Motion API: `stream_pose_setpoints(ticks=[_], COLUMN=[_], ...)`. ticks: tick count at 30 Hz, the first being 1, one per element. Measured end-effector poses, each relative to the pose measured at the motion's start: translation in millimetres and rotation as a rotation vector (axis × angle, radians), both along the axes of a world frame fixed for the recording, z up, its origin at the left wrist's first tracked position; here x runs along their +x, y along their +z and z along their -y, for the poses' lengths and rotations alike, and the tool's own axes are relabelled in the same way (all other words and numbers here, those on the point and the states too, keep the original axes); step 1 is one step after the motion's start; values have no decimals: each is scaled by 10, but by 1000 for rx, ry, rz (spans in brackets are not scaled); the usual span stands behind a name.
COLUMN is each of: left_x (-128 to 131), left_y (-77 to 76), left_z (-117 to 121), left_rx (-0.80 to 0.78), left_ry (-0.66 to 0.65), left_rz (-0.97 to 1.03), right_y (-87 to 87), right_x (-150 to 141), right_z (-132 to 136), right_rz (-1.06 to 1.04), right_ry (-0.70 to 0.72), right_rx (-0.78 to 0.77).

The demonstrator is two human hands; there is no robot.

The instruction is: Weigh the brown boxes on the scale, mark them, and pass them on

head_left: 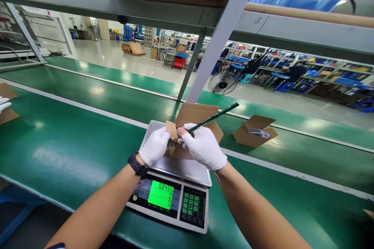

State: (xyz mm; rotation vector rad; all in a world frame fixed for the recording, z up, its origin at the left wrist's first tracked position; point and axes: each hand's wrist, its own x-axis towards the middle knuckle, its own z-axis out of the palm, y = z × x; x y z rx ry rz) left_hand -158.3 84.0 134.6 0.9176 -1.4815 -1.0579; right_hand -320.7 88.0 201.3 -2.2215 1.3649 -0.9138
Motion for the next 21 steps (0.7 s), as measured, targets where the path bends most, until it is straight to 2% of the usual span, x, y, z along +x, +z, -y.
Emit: stream_pose_setpoints(ticks=[4, 15, 18, 21], left_x=[-7, -17, 2, 7], left_y=[-7, -2, 21, 41], left_z=[-6, -18, -50, -58], left_rx=[13, 34, 40, 14], left_ry=[1, -4, -25, 45], left_rz=[1, -25, -53, -26], right_y=[29, -52, -53, -55], right_x=[25, 37, -16, -197], right_z=[-23, 17, -48, -158], right_rz=[16, 78, 323, 797], right_ry=[-47, -46, 5, -24], right_rx=[24, 25, 104, 130])
